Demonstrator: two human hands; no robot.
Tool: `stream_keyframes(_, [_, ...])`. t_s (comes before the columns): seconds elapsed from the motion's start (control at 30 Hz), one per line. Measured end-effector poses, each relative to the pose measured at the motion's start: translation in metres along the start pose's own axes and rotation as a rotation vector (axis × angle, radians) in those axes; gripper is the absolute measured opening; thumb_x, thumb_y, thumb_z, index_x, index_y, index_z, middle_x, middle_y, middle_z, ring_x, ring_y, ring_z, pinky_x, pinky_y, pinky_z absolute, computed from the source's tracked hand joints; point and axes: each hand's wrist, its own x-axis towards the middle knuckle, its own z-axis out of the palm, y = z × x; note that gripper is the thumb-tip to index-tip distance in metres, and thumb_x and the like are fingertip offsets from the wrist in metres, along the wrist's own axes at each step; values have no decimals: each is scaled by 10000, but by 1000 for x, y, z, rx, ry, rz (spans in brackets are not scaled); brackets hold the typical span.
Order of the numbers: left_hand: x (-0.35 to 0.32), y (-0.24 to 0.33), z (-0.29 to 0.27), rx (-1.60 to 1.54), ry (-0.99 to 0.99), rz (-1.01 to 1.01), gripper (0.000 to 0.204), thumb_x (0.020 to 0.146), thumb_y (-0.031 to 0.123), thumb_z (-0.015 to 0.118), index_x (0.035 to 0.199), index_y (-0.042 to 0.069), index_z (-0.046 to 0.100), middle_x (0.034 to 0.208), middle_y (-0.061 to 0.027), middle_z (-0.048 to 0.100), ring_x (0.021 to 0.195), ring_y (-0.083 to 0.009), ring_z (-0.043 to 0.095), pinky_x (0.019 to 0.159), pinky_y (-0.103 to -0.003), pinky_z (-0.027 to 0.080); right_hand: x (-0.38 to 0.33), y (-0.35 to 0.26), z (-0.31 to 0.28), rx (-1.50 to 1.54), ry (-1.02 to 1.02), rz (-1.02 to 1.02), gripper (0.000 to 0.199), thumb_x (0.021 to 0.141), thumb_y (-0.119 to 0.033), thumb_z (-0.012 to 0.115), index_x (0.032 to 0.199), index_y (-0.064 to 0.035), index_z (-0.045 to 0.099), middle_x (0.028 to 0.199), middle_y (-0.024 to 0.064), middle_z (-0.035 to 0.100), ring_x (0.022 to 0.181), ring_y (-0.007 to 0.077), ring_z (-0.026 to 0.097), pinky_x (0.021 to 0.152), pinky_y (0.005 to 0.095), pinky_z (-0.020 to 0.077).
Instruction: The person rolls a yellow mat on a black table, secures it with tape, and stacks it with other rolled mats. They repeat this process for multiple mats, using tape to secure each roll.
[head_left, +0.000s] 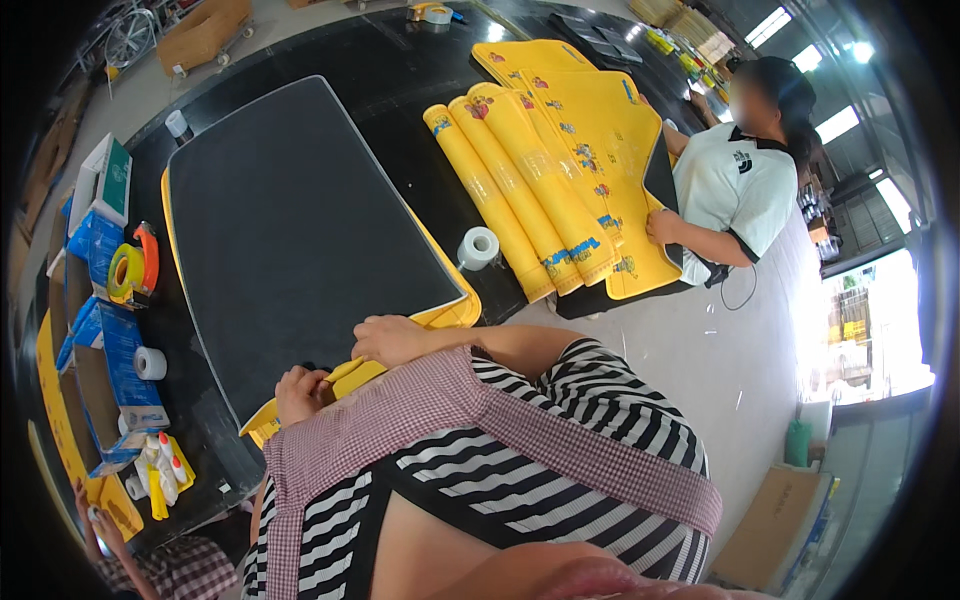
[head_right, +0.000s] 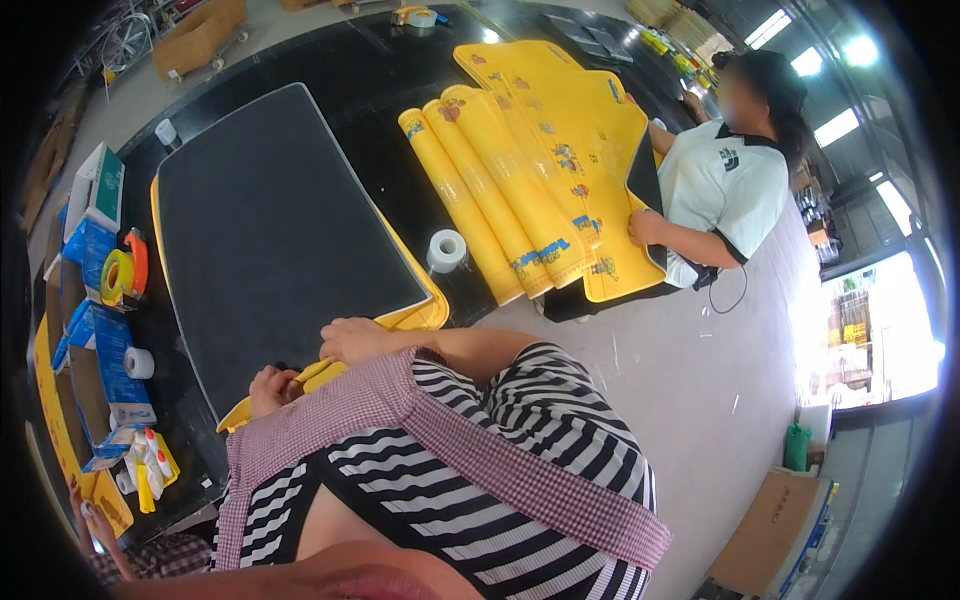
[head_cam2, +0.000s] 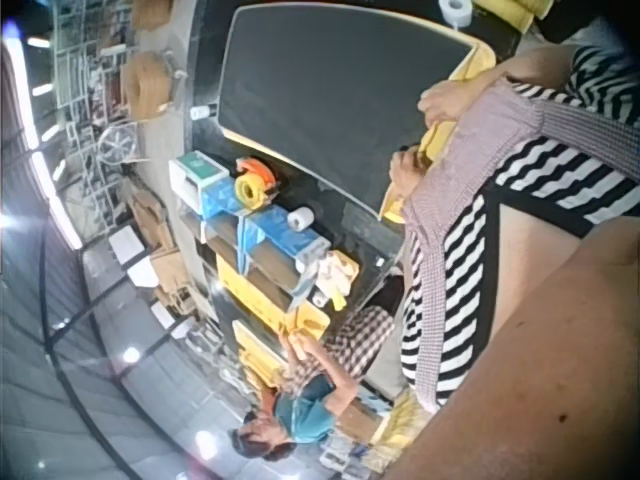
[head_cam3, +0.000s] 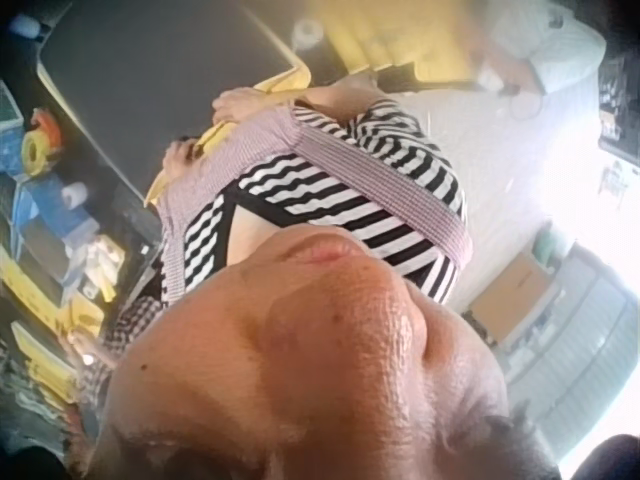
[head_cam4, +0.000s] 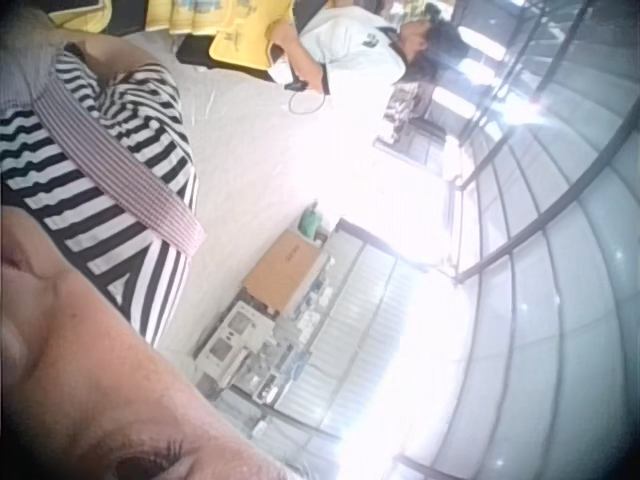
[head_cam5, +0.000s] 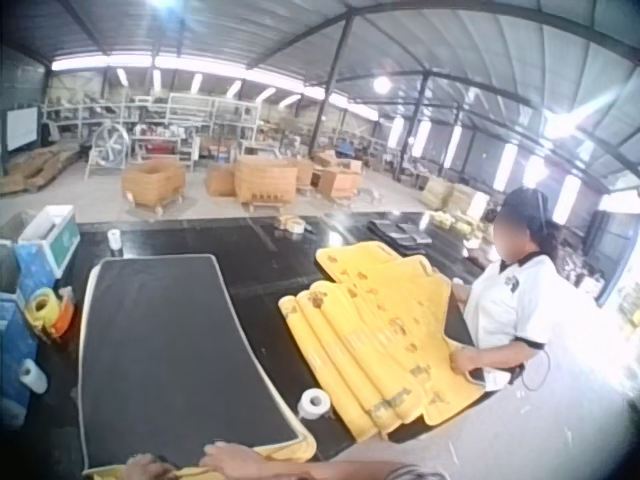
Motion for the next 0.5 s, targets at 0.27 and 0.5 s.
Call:
stream_keyframes(0.27, [22, 20, -17, -257, -65, -351, 80, 860, 105, 748, 895, 45, 709, 893, -141, 657, 825, -344, 663, 738, -432, 530, 14, -15, -27, 227, 6, 264, 138, 951, -173, 714, 1039, -69, 731, 1067, 138, 654, 983, 298, 649, 875, 420, 524])
stream_keyframes(0.5, [24, 3, -3, -14, 37, -31, 171, 857, 129, 762, 997, 56, 696, 945, -131, 632, 848, -345, 651, 738, -432, 518, 7, 0, -6, 54, 116, 26, 146, 963, -200, 697, 998, -58, 696, 1073, 138, 574, 940, 287, 635, 800, 407, 531])
